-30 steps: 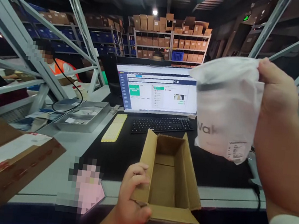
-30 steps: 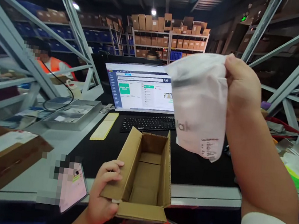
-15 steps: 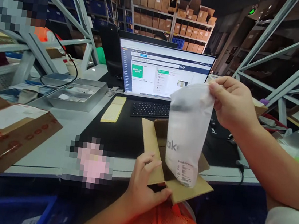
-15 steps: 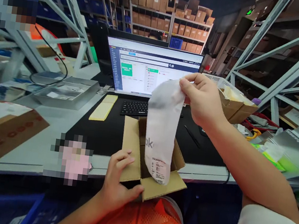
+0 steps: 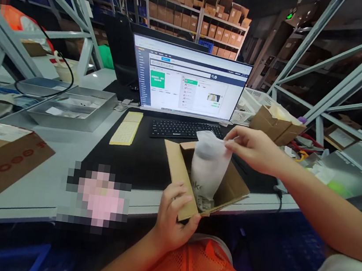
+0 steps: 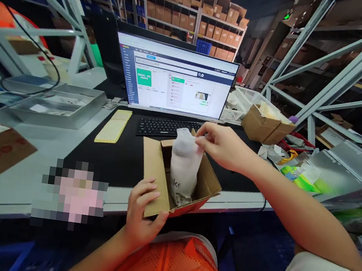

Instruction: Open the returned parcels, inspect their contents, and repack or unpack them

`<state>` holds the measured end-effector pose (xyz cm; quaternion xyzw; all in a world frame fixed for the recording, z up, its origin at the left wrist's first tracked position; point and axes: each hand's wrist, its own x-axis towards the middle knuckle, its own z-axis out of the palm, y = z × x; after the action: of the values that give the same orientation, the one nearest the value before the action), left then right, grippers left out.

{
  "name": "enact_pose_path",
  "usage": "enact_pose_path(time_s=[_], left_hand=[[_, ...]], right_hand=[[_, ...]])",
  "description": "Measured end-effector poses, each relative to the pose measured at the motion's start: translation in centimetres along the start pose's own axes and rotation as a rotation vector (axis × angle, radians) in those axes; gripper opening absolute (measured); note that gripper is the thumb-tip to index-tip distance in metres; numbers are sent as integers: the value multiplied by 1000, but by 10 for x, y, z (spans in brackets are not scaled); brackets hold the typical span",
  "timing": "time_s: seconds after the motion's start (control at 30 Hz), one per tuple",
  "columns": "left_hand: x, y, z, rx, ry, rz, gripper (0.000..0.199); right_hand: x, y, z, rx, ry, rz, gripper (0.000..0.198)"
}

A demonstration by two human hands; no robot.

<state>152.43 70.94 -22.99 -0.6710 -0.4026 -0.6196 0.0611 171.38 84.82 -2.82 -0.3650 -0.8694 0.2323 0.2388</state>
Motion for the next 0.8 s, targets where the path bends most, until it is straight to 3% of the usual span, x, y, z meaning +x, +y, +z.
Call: enact_pose_path(time_s=[0.13, 0.27, 0.37, 0.43, 0.5, 0.57, 0.7, 0.73, 0.8], left_hand=[[-15, -6, 4, -41, 0, -17, 40], [-32, -24, 3, -131, 133, -120, 54], [-13, -37, -14, -107, 169, -194, 45], [23, -43, -31, -58, 104, -196, 29], [73, -47, -44, -26, -48, -179, 19], [126, -51, -44, 99, -321, -162, 24], [204, -62, -9, 377, -1012, -257, 25], [215, -64, 3, 420, -1123, -306, 25], [230, -69, 22, 485, -1226, -373, 28]], right_hand=[[-12, 6, -1, -154, 99, -24, 18], [-28, 13, -9, -148, 197, 18, 27], [-41, 21, -10, -206, 174, 54, 24], [-49, 24, -8, -267, 98, 56, 24], [-52, 23, -3, -314, 25, 20, 25], [-50, 20, 5, -350, -16, -40, 26], [-33, 15, 24, -499, -36, -113, 29], [-28, 16, 28, -545, -44, -125, 29], [-21, 17, 32, -609, -60, -146, 32]])
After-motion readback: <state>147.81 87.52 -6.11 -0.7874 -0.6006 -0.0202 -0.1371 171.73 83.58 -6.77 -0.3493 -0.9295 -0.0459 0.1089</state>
